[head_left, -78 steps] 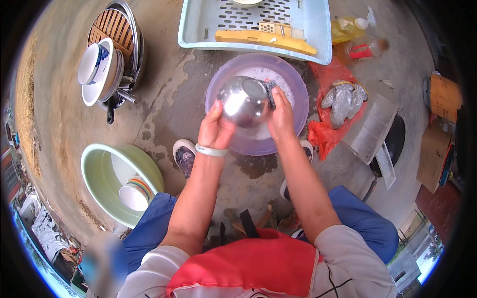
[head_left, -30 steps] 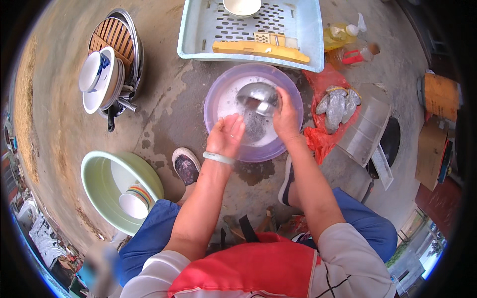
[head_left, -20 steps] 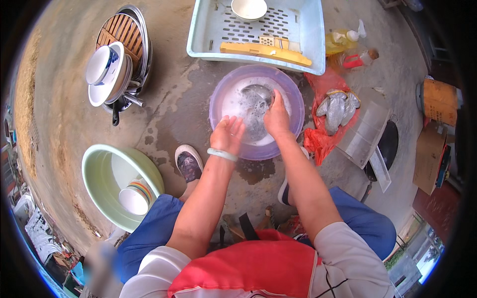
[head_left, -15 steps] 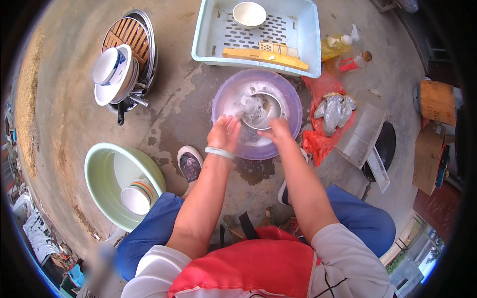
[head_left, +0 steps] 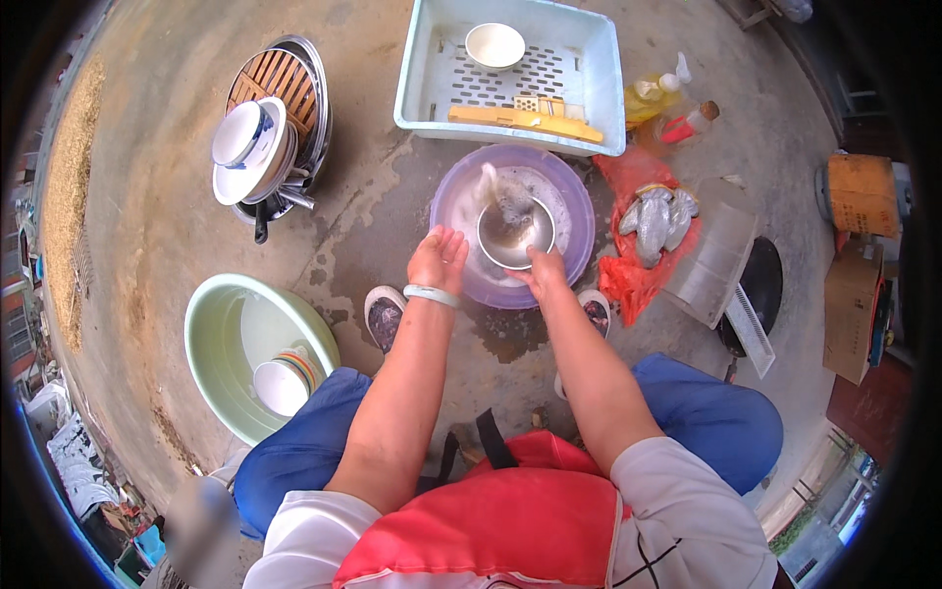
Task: The person sits on a low stool outdoors and washes various dishes, including bowls and a metal pot, using a sponge and soapy water in a purple basin. They rinse the items in a separate green basin and place them on a drying rack.
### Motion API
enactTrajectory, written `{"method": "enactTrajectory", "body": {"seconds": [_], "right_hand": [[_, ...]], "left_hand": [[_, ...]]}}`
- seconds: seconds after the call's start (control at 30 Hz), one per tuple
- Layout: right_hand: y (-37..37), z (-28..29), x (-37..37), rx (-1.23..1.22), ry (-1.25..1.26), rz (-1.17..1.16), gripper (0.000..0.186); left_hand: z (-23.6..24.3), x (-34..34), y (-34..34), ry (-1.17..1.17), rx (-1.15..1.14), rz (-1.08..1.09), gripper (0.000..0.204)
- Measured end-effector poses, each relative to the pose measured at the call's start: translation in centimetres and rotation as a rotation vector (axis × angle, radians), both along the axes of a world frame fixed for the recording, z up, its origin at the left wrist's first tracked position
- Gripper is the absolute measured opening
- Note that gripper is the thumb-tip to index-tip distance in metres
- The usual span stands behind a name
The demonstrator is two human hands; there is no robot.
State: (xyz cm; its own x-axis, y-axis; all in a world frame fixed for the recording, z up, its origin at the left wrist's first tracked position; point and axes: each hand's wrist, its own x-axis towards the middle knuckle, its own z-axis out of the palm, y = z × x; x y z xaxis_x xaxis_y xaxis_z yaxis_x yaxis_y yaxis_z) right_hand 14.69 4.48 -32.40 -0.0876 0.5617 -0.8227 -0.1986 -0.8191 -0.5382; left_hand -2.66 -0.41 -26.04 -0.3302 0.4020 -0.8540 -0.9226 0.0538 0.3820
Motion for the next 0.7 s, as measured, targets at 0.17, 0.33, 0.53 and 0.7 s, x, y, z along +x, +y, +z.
{"method": "enactTrajectory", "body": {"seconds": [0.17, 0.33, 0.53, 0.7], "right_hand": [[0.6, 1.5, -0.8, 0.263, -0.405, 0.215, 0.052], [2.6, 3.2, 1.2, 0.965, -0.894, 0.646, 0.058], [4.4, 11.7, 2.3, 1.455, -0.940, 0.937, 0.057], [5.8, 19.7, 3.5, 1.809, -0.988, 1.095, 0.055]], "left_hand": [[2.0, 0.1, 0.5, 0.067, 0.023, -0.103, 0.028], [4.2, -0.4, 0.8, 0.194, 0.050, -0.214, 0.029], [5.8, -1.6, 0.2, 0.706, 0.002, -0.677, 0.042], [11.4, 0.1, -0.4, 1.612, -0.105, -1.213, 0.063]]}}
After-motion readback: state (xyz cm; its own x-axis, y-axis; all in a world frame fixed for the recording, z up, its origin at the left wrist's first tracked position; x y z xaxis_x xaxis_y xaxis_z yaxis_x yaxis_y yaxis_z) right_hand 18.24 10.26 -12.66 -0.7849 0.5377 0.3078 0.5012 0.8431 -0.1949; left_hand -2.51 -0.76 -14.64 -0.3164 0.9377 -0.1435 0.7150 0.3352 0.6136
